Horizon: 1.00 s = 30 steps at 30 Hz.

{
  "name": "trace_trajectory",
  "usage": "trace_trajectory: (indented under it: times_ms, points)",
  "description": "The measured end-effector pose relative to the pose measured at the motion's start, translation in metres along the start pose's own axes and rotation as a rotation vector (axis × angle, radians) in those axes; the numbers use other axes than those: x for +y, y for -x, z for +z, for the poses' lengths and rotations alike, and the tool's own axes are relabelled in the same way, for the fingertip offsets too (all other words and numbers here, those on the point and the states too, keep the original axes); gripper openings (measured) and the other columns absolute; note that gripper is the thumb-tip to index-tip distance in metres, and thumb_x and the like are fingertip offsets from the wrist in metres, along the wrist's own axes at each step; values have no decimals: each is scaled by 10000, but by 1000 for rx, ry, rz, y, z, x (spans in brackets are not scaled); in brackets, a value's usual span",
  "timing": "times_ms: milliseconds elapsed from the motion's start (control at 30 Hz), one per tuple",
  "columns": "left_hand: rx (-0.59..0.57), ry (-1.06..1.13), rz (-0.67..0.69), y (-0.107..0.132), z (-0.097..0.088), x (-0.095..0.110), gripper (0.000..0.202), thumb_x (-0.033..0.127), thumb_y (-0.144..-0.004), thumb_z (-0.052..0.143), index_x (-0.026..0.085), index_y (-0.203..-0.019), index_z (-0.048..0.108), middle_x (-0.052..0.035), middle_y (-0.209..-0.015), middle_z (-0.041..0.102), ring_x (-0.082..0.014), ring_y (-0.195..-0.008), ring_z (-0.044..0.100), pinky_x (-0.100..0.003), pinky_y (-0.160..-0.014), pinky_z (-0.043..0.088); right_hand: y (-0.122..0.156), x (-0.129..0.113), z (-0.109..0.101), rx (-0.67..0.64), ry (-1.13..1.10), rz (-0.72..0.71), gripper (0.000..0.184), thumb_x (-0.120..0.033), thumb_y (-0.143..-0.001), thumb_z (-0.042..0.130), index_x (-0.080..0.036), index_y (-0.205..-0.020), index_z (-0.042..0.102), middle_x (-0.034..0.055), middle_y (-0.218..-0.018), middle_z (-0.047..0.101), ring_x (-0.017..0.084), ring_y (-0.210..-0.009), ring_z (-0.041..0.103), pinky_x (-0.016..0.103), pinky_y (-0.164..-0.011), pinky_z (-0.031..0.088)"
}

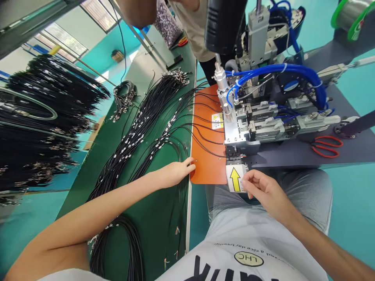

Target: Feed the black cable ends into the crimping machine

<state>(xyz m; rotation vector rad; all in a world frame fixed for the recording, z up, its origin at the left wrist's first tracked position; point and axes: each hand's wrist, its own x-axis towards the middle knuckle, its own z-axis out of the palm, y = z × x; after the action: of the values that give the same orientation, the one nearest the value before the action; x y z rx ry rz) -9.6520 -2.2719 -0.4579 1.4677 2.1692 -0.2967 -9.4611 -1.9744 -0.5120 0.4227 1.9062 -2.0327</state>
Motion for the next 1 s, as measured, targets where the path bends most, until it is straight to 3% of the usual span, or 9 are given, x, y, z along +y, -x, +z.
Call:
trace_trajectory:
  times_ms: [133, 300, 367, 433, 567, 633, 700, 833, 1000]
  points:
    - [44, -277, 118, 1, 15, -9, 369, -18, -795, 473, 170, -1111, 496, -139, -1267, 511, -138, -624, 552, -323, -637, 427, -3, 1, 2, -14, -4, -18, 281, -489, -944, 571, -214, -887, 581, -6, -779, 529, 141, -700, 476, 290, -675, 376]
    - [160, -342, 341, 8, 23, -26, 206, 52, -924, 428, 201, -990, 554, -67, -945, 592, -186, -794, 559, -335, -772, 421, -9, 7, 11, -31, -59, -59, 233, -433, -955, 565, -209, -891, 550, -23, -758, 520, 118, -663, 489, 264, -636, 398]
    - [227, -273, 288, 5, 23, -29, 174, 78, -915, 452, 200, -963, 565, -60, -905, 585, -191, -807, 539, -339, -774, 411, -9, 10, 14, -60, -80, -80, 219, -411, -957, 562, -205, -885, 539, -19, -778, 544, 114, -658, 511, 258, -626, 422]
    - [373, -137, 127, 0, 19, -25, 130, 113, -902, 462, 194, -923, 561, -61, -908, 573, -200, -845, 526, -350, -785, 410, -7, 12, 15, -75, -66, -109, 202, -395, -970, 532, -205, -904, 543, -9, -815, 575, 115, -660, 542, 262, -630, 447]
    - [645, 104, -145, -16, 2, 8, 59, 146, -861, 491, 192, -825, 501, -57, -931, 570, -224, -967, 530, -407, -888, 404, 1, 13, 19, -46, 125, -234, 206, -280, -970, 513, -256, -1172, 541, 15, -1026, 628, 120, -723, 611, 296, -712, 494]
    - [622, 103, -129, -26, -5, 39, 55, 150, -850, 497, 192, -817, 487, -37, -876, 576, -215, -929, 544, -463, -970, 372, 3, 12, 24, -56, 211, -303, 393, -208, -927, 562, -297, -1301, 480, 16, -1110, 630, 128, -779, 633, 303, -747, 505]
    - [518, 69, -4, -37, -10, 71, 40, 157, -855, 489, 191, -852, 510, -22, -824, 576, -198, -847, 549, -484, -996, 367, 4, 11, 29, -89, 220, -352, 490, -168, -905, 580, -306, -1353, 439, 10, -1094, 644, 132, -800, 648, 303, -761, 515]
    - [345, 78, 310, -59, -5, 110, 118, 218, -927, 450, 187, -924, 564, -39, -832, 617, -195, -761, 575, -345, -712, 455, 1, 18, 21, -67, 120, -380, 402, -149, -962, 464, -277, -1343, 451, 8, -1003, 643, 128, -781, 677, 314, -785, 533]
    - [374, 422, -17, -73, 12, 105, 255, 288, -1034, 354, 204, -1080, 590, -37, -903, 705, -154, -792, 667, -262, -687, 476, 0, 27, -4, 70, 22, -317, 276, -230, -956, 530, -227, -1232, 554, 42, -1040, 653, 145, -818, 680, 346, -848, 536]
